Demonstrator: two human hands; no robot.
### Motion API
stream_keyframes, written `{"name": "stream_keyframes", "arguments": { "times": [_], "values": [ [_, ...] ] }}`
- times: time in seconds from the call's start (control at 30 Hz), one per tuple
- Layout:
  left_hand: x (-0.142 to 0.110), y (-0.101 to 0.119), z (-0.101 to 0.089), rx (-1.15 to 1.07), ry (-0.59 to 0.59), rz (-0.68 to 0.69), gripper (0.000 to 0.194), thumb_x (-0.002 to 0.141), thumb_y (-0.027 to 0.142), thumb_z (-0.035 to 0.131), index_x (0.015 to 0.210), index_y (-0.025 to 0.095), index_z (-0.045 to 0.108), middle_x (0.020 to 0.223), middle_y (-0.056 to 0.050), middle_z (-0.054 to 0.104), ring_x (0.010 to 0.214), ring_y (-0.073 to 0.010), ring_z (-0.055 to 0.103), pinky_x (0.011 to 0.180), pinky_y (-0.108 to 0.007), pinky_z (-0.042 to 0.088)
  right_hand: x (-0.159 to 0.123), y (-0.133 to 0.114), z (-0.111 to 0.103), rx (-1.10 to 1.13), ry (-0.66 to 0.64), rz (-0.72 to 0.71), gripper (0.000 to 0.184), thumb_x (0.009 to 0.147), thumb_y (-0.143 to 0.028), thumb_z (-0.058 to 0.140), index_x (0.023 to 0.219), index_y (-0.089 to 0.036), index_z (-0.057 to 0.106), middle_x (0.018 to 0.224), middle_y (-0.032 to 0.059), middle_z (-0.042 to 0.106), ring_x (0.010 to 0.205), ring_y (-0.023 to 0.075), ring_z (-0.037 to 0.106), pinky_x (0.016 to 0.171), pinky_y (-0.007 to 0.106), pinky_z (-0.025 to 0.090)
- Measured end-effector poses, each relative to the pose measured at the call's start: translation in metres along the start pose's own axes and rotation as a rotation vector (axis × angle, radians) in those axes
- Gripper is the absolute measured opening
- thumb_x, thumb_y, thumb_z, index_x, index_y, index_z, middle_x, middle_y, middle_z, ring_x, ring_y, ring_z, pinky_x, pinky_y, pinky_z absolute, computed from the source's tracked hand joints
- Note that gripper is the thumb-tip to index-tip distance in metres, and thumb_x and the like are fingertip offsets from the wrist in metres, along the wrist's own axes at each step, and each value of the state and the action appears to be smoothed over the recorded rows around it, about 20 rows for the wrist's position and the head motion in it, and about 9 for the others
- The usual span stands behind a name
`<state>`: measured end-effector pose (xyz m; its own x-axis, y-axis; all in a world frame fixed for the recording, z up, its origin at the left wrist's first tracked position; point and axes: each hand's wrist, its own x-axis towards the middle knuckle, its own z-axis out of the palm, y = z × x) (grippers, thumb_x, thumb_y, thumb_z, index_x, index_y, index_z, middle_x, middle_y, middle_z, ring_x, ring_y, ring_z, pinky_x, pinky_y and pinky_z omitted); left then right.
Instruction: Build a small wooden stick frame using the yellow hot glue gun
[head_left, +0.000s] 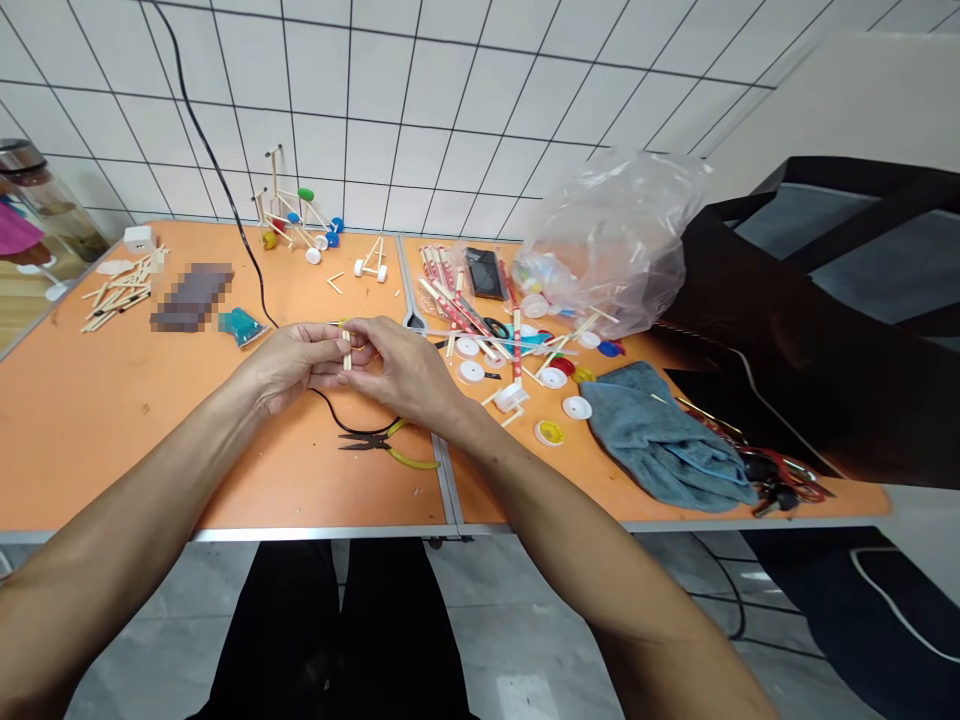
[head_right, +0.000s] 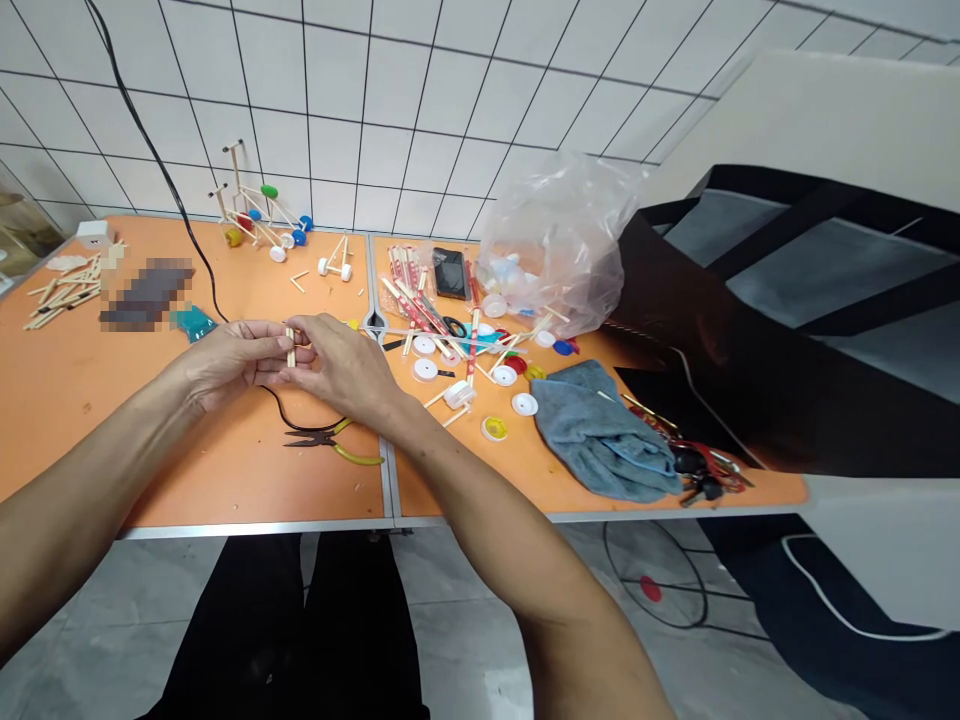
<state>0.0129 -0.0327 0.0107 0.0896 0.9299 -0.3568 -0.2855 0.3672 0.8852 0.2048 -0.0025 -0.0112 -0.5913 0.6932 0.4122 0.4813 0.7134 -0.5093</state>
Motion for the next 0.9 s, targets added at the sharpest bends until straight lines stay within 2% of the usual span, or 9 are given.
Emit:
{"name": "stream_keyframes", "arguments": {
  "times": [0.13,0.27,0.47,0.67,0.9],
  "values": [
    [0.000,0.000,0.002,-0.007,0.014,0.011,0.015,0.081,0.009,0.093,0.076,0.013,0.080,0.084,-0.013,0.087,0.070,-0.0222,0.084,0.063,-0.026,0.067,0.001,0.000,0.001,0.027,-0.028,0.019,0.057,0.094,-0.039,0.086,0.145,-0.021,0.067,0.137,0.0141,0.078,0.122,0.0308,0.075,0.102,0.046,0.060],
    [0.001,-0.001,0.002,-0.029,0.032,0.041,0.008,0.083,0.009,0.089,0.081,0.012,0.082,0.090,-0.016,0.088,0.081,-0.0261,0.087,0.067,-0.029,0.069,0.001,0.003,0.002,0.076,-0.031,0.034,0.071,0.093,-0.045,0.088,0.154,-0.022,0.062,0.151,0.0156,0.073,0.134,0.0317,0.073,0.111,0.049,0.060],
    [-0.001,-0.003,0.003,-0.032,0.005,0.083,0.010,0.080,0.014,0.093,0.081,0.013,0.083,0.091,-0.016,0.088,0.090,-0.0285,0.088,0.071,-0.029,0.070,-0.001,0.003,0.000,0.066,-0.025,0.037,0.067,0.095,-0.044,0.085,0.155,-0.021,0.063,0.148,0.0159,0.075,0.131,0.0319,0.075,0.110,0.050,0.061],
    [0.002,-0.008,0.000,0.002,-0.004,0.138,0.029,0.070,0.028,0.104,0.079,0.014,0.081,0.087,-0.014,0.087,0.091,-0.0300,0.088,0.070,-0.030,0.069,-0.001,0.007,0.002,0.039,0.015,-0.022,0.055,0.097,-0.031,0.081,0.150,-0.021,0.066,0.139,0.0137,0.078,0.122,0.0290,0.077,0.104,0.045,0.063],
    [0.002,-0.010,0.001,0.013,-0.013,0.213,0.045,0.055,0.041,0.110,0.077,0.015,0.081,0.086,-0.015,0.087,0.092,-0.0327,0.087,0.072,-0.033,0.069,-0.001,0.012,0.003,0.063,0.036,-0.081,0.048,0.100,-0.038,0.080,0.144,-0.021,0.069,0.127,0.0124,0.080,0.112,0.0272,0.077,0.097,0.043,0.063]
  ]
}}
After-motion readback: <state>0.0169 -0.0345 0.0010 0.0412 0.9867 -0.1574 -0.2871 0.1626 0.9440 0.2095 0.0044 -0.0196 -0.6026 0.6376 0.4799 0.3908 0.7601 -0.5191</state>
